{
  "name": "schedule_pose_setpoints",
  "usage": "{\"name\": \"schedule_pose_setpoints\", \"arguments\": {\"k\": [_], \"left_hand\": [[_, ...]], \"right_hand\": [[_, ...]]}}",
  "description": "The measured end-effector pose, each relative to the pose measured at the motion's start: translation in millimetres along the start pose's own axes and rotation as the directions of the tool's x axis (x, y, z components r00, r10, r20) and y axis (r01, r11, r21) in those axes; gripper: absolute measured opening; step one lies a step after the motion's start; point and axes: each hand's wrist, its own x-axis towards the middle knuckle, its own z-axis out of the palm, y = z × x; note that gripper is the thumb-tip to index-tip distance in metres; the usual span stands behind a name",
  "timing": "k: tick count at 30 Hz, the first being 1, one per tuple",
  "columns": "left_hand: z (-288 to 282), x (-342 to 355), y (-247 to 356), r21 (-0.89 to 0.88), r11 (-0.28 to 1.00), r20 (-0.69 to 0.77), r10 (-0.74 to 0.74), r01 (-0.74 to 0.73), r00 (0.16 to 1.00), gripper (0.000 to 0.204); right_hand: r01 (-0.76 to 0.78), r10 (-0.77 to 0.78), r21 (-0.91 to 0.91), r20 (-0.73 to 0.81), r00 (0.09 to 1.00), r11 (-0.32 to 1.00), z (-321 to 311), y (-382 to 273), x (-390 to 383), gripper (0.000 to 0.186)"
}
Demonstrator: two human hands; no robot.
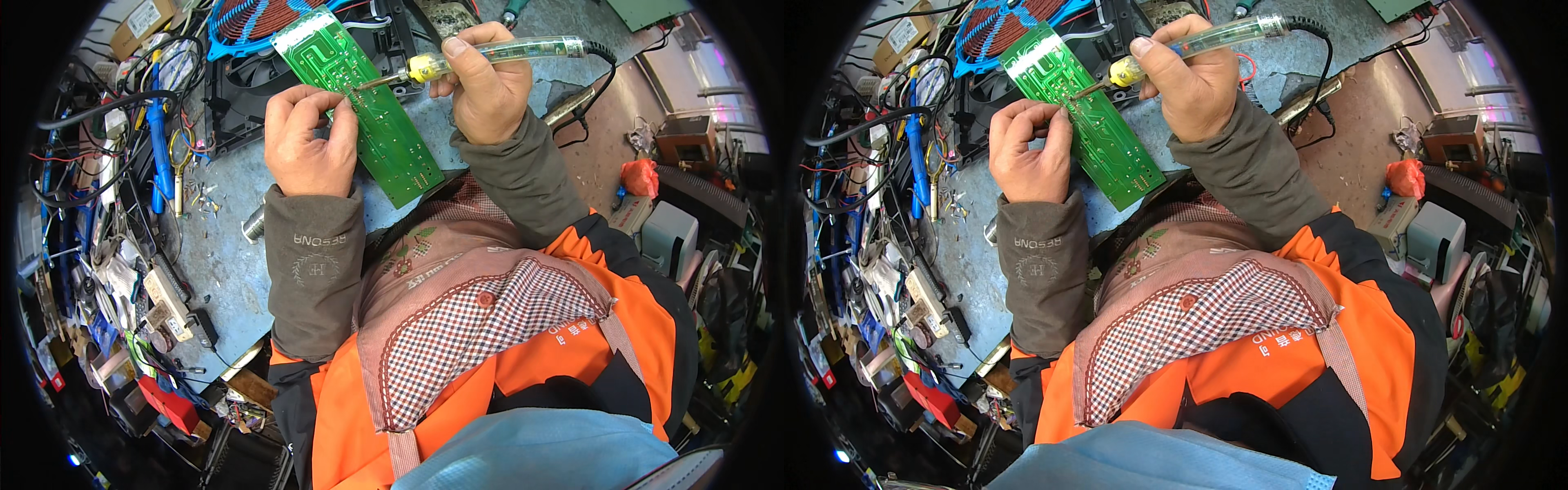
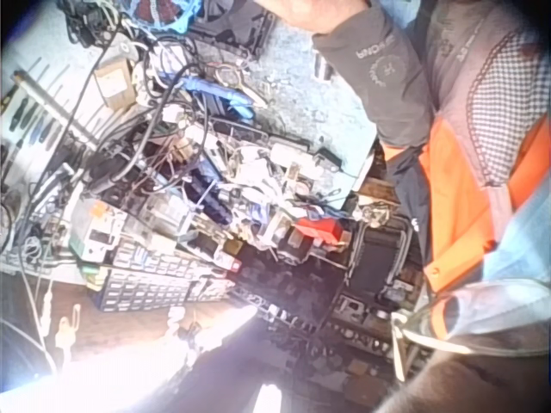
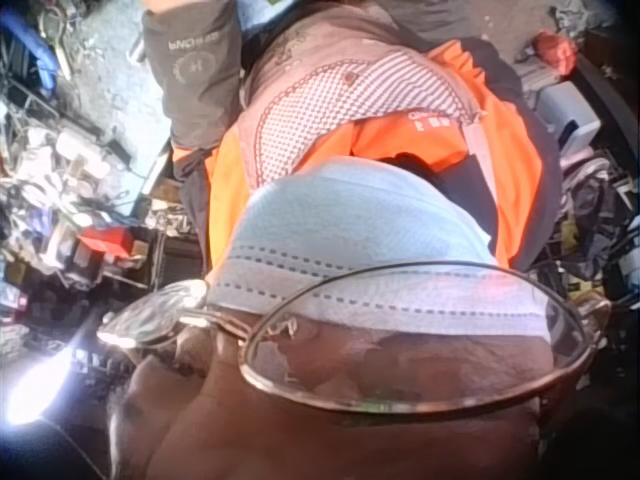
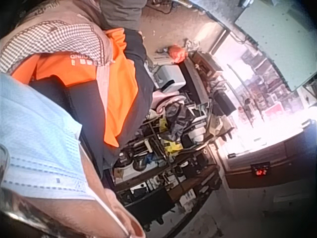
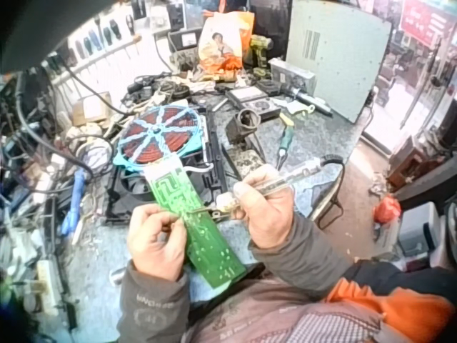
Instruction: The person holds a green circuit board and uses a soldering iron to apply solder to several points on the board. The person repositions the board and continues soldering different areas while maintaining a steady hand.
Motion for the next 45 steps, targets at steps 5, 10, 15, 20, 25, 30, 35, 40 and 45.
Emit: {"name": "schedule_pose_setpoints", "arguments": {"k": [5,10,15,20,25,30,35,40,45], "left_hand": [[0.3,-0.1,-0.5,-0.011,1.000,-0.003,-0.001,0.001,1.000,0.012],[-0.2,0.0,0.7,-0.013,1.000,0.000,-0.011,0.011,1.000,0.012],[-0.1,-0.5,0.1,-0.006,1.000,0.001,-0.008,0.008,1.000,0.011],[-0.5,-0.4,0.5,-0.010,1.000,0.006,-0.014,0.014,1.000,0.012],[-0.1,-0.8,-0.9,-0.008,1.000,0.003,-0.007,0.007,1.000,0.012],[-0.8,0.1,-0.3,0.006,1.000,0.010,0.011,-0.011,1.000,0.012],[-1.1,0.0,-0.4,0.013,1.000,0.014,0.012,-0.012,1.000,0.012],[-1.3,-0.2,-0.3,0.010,1.000,0.012,0.004,-0.005,1.000,0.012],[-1.0,-0.3,1.4,-0.009,1.000,0.015,-0.012,0.012,1.000,0.012]], "right_hand": [[0.007,-0.007,-0.018,0.001,1.000,1.000,-1.1,0.1,0.0,0.015],[0.040,-0.041,-0.025,-0.050,0.998,0.999,0.1,-1.8,-2.7,0.015],[0.055,-0.052,0.066,-0.040,0.998,0.996,-4.9,0.7,-2.1,0.016],[0.068,-0.067,0.061,-0.017,0.998,0.996,-6.8,3.0,-1.5,0.016],[0.037,-0.037,0.001,-0.036,0.999,0.999,-4.1,0.4,-2.6,0.018],[0.024,-0.023,0.005,-0.037,0.999,1.000,-2.7,-1.6,-2.2,0.018],[0.026,-0.025,0.006,-0.007,1.000,1.000,-2.5,-0.4,-1.7,0.017],[0.029,-0.030,0.046,0.020,0.999,0.999,-3.4,1.1,-2.0,0.014],[0.044,-0.044,0.038,0.013,0.999,0.998,-2.5,-0.6,-2.8,0.013]]}}
